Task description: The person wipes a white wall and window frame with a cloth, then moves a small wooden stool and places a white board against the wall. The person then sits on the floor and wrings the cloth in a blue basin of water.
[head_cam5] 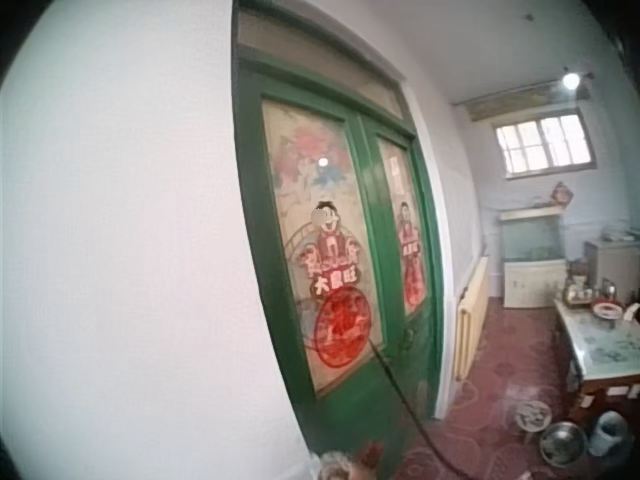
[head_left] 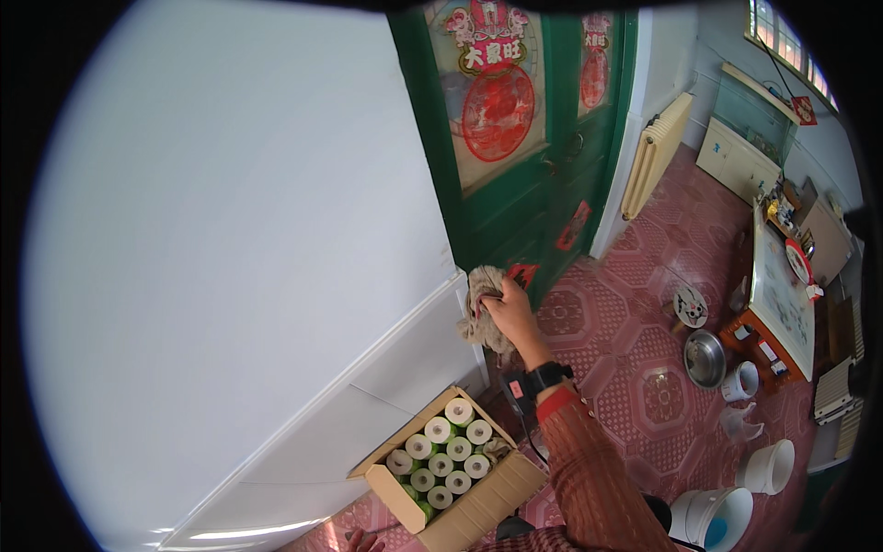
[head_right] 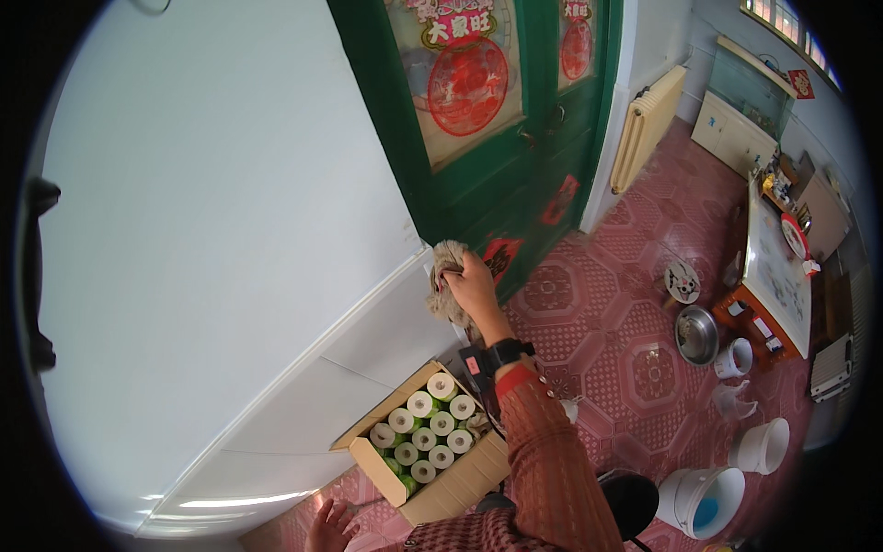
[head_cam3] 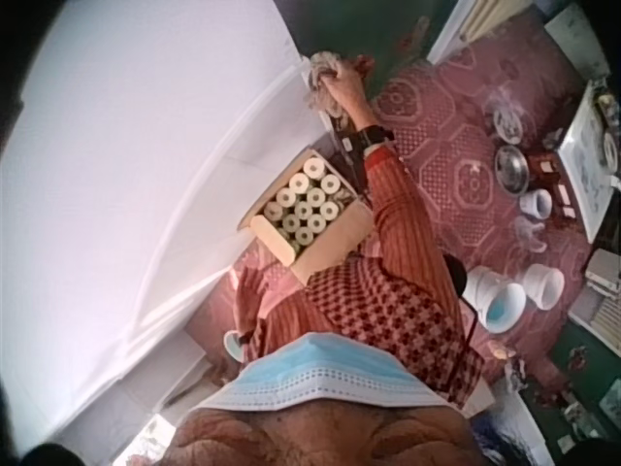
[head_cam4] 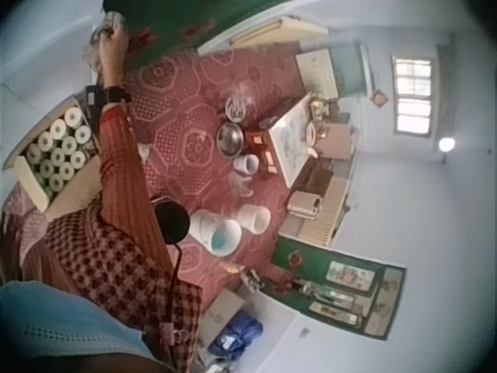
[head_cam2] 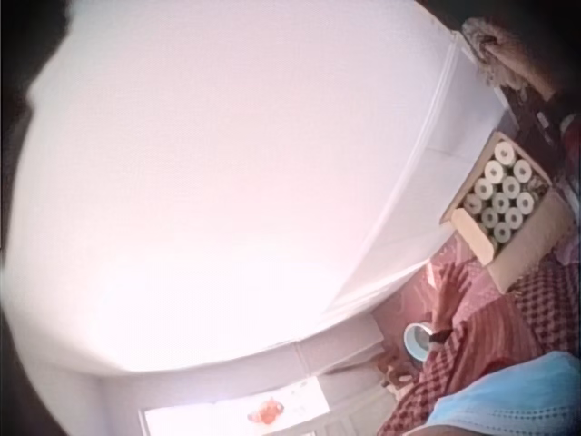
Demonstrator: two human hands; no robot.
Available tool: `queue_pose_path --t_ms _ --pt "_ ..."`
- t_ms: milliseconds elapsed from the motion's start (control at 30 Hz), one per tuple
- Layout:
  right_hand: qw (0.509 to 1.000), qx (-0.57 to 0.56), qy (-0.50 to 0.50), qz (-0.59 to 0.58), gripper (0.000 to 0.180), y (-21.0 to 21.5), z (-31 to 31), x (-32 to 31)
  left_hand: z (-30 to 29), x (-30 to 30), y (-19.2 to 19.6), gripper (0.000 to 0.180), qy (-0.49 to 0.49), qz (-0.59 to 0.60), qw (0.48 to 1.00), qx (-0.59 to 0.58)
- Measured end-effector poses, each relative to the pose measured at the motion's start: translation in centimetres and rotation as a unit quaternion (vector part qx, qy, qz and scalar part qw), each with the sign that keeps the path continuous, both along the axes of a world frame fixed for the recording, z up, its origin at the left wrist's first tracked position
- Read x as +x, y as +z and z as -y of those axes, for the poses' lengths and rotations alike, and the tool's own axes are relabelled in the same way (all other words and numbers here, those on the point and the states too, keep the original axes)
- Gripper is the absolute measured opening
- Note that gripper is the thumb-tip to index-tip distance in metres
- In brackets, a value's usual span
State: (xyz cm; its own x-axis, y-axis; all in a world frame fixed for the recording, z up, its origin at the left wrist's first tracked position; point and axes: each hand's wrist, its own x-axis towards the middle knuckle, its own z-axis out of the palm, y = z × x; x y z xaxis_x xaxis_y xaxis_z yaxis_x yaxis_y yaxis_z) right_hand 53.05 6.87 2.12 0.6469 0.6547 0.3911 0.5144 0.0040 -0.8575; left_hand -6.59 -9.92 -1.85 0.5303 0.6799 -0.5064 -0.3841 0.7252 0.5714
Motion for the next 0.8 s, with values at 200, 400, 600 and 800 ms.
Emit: queue_pose_path --t_ms 200,400,600,800 --pt "0.97 -0.167 -0.084 0.158 0.035 0.6 -3.6 -5.0 0.5 -1.6 -0.5 0.05 0.018 0.017 1.0 -0.007" --pt "0.968 -0.142 -0.08 0.192 0.032 -0.7 -3.9 -8.1 1.0 -1.7 -0.9 0.049 0.035 -0.028 0.998 -0.041" --pt "0.971 0.029 0.235 0.005 0.03 -2.1 -1.7 -10.6 -1.5 -0.4 -1.4 0.05 -0.012 0.035 0.999 0.004" --pt "0.998 0.05 0.038 -0.03 0.031 -0.8 -0.8 -7.1 -1.2 -0.8 -0.1 0.051 -0.002 -0.005 1.0 0.005"
